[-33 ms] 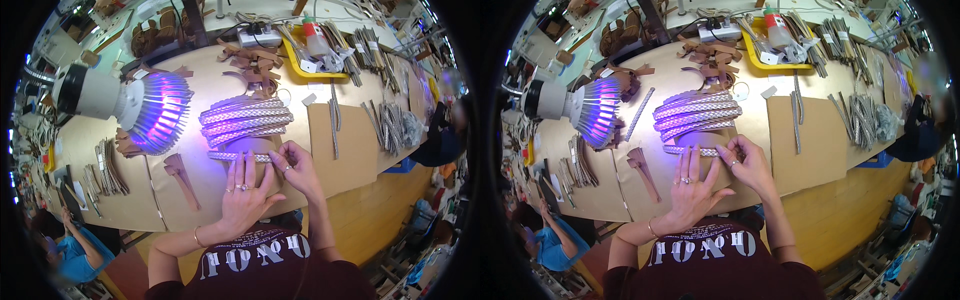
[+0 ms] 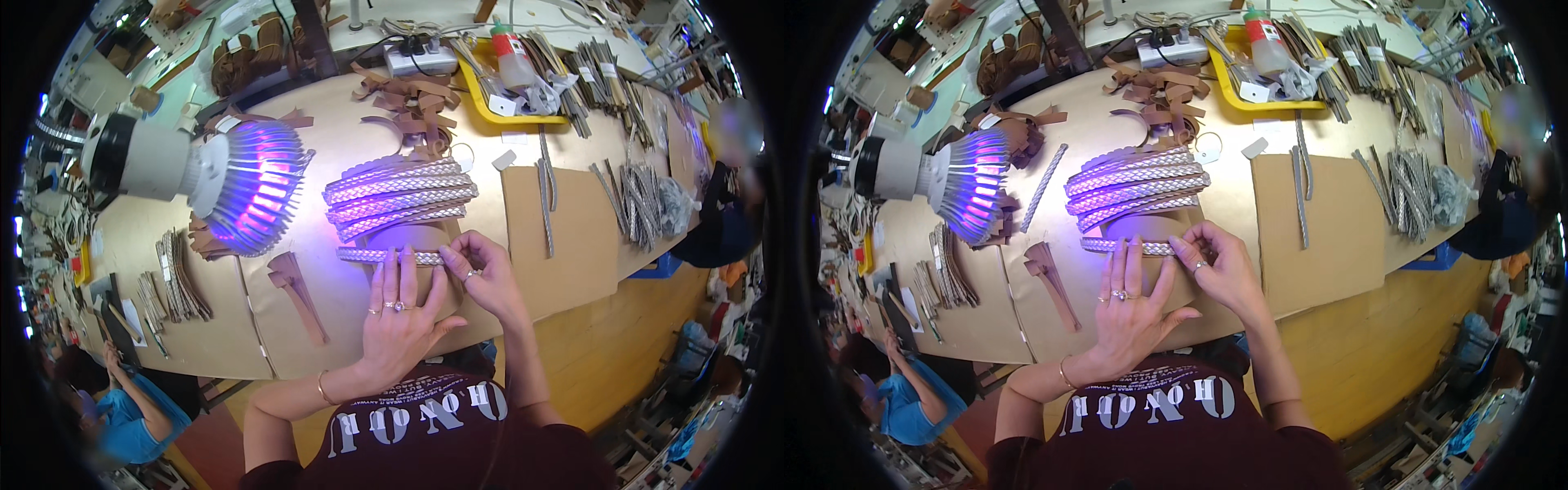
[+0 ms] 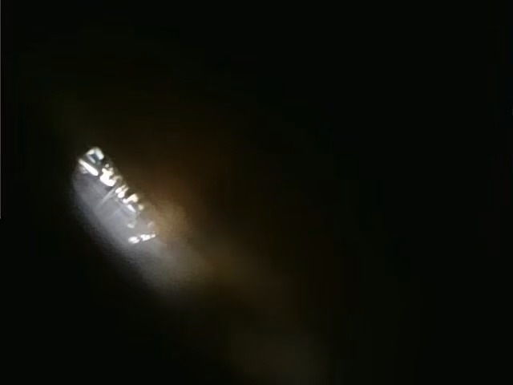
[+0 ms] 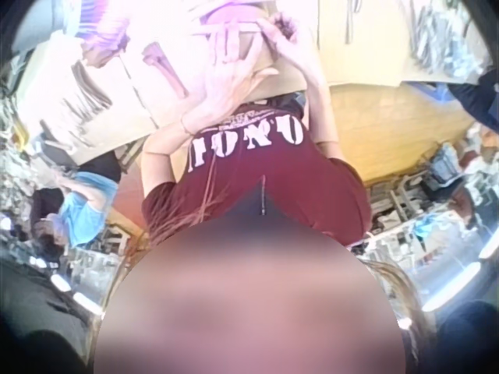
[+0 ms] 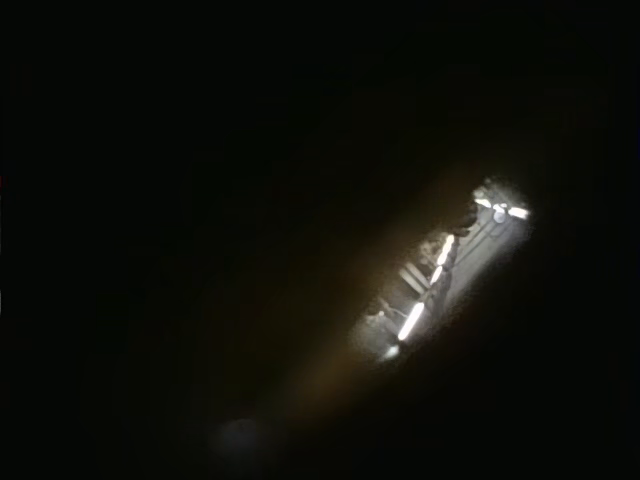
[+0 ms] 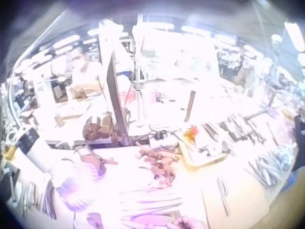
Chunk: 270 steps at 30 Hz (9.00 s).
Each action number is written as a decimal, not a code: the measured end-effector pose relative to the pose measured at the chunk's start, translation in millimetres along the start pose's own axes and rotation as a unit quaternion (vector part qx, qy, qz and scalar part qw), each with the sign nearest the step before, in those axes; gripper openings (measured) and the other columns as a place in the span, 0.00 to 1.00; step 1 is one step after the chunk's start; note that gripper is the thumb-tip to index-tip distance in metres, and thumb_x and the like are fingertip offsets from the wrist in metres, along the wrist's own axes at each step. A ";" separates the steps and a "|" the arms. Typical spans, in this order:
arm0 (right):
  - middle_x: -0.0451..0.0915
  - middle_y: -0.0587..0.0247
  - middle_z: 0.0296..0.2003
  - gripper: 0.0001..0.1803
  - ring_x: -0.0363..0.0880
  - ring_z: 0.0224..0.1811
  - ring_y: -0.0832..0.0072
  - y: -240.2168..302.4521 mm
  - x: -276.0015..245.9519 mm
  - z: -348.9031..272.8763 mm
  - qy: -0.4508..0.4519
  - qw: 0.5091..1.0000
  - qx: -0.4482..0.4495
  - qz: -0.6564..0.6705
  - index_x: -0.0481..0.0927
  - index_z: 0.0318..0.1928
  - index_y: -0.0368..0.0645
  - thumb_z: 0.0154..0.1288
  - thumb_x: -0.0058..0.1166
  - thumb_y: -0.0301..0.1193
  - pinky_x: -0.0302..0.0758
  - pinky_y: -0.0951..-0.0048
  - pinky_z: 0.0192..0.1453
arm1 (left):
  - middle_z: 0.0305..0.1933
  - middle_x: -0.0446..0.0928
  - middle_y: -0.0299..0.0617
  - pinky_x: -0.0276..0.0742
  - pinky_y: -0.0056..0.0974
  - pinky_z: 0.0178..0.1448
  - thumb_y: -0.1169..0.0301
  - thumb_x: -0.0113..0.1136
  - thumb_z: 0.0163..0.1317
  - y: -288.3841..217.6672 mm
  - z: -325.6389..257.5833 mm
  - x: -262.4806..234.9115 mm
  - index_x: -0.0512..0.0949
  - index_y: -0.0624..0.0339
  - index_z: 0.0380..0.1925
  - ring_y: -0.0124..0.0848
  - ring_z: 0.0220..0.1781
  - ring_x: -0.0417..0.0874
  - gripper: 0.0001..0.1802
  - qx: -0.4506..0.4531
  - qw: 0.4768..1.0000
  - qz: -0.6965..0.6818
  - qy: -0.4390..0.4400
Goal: The person wraps braided cords around a cylindrical cardboard form, then uses a UV lamp to cure the wrapped sections. They repeat this process with multiple cords, occasionally adjusting the form and handling additional cords from the table.
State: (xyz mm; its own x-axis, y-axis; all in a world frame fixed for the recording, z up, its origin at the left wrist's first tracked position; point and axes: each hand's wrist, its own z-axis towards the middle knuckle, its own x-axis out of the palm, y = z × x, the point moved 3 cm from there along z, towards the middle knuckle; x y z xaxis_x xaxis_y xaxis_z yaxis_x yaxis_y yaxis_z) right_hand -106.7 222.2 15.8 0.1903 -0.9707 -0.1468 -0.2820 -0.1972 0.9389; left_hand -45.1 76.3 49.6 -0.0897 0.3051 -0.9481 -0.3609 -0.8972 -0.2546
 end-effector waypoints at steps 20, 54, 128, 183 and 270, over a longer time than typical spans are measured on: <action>0.76 0.69 0.22 0.18 0.65 0.23 0.84 6.6 -11.1 8.1 0.087 0.995 0.019 -0.034 0.81 0.37 0.35 0.69 0.57 0.40 0.64 0.76 0.25 | 0.62 0.68 0.69 0.69 0.54 0.67 0.30 0.52 0.53 -10.9 13.8 0.9 0.77 0.50 0.52 0.61 0.63 0.73 0.40 0.015 0.987 0.158 -0.010; 0.75 0.58 0.33 0.10 0.74 0.31 0.66 15.8 -8.1 0.8 0.004 0.976 -0.186 -0.109 0.75 0.36 0.35 0.67 0.57 0.30 0.72 0.69 0.35 | 0.64 0.68 0.69 0.63 0.51 0.69 0.28 0.49 0.52 -12.1 10.1 8.3 0.76 0.45 0.55 0.58 0.63 0.74 0.41 -0.008 0.983 0.184 -0.014; 0.74 0.72 0.26 0.06 0.67 0.26 0.87 48.6 -52.5 -18.6 -0.319 0.922 -0.179 -0.126 0.78 0.37 0.36 0.69 0.56 0.27 0.66 0.82 0.31 | 0.30 0.80 0.45 0.74 0.43 0.43 0.71 0.61 0.60 213.4 1.1 4.5 0.78 0.65 0.30 0.40 0.36 0.81 0.07 -0.252 0.933 -0.095 -0.237; 0.69 0.64 0.30 0.18 0.62 0.21 0.82 45.0 103.5 -56.5 0.410 0.883 0.172 0.151 0.68 0.58 0.35 0.78 0.38 0.36 0.67 0.76 0.26 | 0.31 0.84 0.40 0.78 0.30 0.40 0.76 0.60 0.63 194.9 -102.4 30.5 0.82 0.67 0.35 0.25 0.31 0.83 0.05 -0.431 0.810 -0.303 -0.256; 0.74 0.72 0.34 0.18 0.67 0.30 0.89 -11.2 -39.5 9.6 0.118 0.978 -0.010 0.170 0.72 0.54 0.40 0.67 0.59 0.29 0.63 0.86 0.32 | 0.68 0.66 0.56 0.63 0.53 0.70 0.62 0.66 0.58 27.1 -37.8 23.3 0.69 0.63 0.63 0.52 0.67 0.71 0.34 -0.032 0.963 -0.247 -0.107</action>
State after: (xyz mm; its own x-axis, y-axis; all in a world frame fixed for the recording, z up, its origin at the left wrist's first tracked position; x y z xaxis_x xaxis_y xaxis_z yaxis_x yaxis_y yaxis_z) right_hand -120.1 261.4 8.0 0.3020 -0.9203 0.2487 -0.3483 0.1363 0.9274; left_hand -21.9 47.0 13.4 -0.1135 0.7521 -0.6492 -0.3511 -0.6416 -0.6820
